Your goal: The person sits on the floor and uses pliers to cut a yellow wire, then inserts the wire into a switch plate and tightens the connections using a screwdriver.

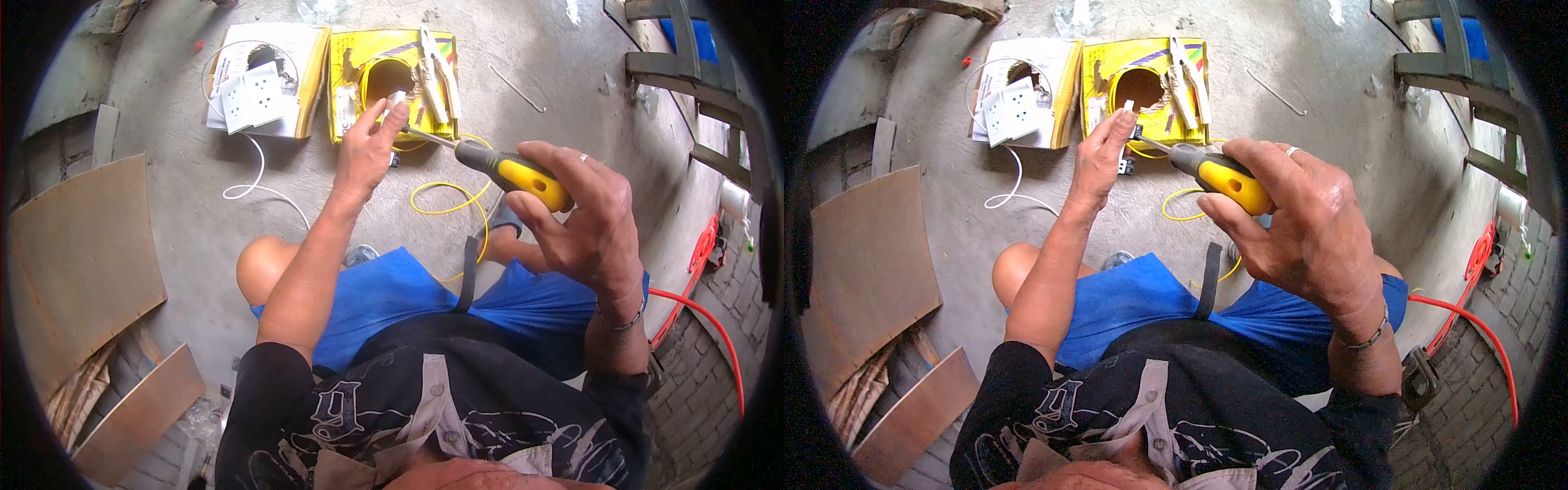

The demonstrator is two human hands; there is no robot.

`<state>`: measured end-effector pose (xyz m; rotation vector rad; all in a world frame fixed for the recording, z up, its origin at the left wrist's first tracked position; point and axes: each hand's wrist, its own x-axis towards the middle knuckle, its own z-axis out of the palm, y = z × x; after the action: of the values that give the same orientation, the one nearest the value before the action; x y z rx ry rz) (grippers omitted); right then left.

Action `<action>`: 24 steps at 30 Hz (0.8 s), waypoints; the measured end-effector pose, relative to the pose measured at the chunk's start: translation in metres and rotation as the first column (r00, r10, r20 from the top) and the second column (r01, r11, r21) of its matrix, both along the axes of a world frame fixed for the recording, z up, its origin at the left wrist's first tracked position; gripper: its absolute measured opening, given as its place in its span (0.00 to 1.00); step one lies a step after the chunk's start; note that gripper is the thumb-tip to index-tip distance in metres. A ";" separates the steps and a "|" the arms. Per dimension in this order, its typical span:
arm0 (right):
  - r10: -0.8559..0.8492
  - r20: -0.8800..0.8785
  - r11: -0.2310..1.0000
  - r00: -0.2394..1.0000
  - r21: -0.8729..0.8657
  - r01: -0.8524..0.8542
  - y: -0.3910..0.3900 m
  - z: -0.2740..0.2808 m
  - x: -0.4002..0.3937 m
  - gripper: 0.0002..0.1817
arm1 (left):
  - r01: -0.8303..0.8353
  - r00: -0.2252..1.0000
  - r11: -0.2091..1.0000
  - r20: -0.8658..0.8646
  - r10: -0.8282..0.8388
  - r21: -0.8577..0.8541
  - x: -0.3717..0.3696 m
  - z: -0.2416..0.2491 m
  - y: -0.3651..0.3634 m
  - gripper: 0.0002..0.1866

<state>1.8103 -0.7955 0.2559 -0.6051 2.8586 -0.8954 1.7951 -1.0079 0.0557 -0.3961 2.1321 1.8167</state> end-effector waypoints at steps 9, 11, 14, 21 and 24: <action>-0.131 0.055 0.990 0.990 0.065 0.128 -0.019 -0.001 -0.002 0.19 | 0.074 0.992 0.988 -0.088 -0.087 -0.138 0.002 0.021 0.008 0.41; -0.137 0.063 0.990 0.989 0.035 0.135 -0.021 -0.004 -0.003 0.18 | 0.075 0.993 0.990 -0.079 -0.084 -0.119 0.005 0.012 0.008 0.39; -0.054 0.061 0.998 0.997 0.023 0.052 -0.022 -0.004 -0.004 0.16 | 0.058 0.989 0.981 -0.126 -0.082 -0.188 0.008 0.001 0.007 0.37; 0.018 0.146 0.998 0.989 0.052 -0.026 -0.021 -0.005 -0.004 0.16 | 0.106 0.991 0.984 -0.060 -0.116 -0.146 0.003 0.019 0.010 0.33; 0.060 0.093 0.996 0.994 0.063 -0.066 -0.019 -0.003 -0.008 0.17 | 0.106 0.989 0.983 -0.084 -0.119 -0.148 0.005 0.016 0.011 0.33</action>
<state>1.8022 -0.8145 0.2530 -0.6273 2.7595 -0.7943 1.8003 -0.9964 0.0718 -0.2227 2.3064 1.6553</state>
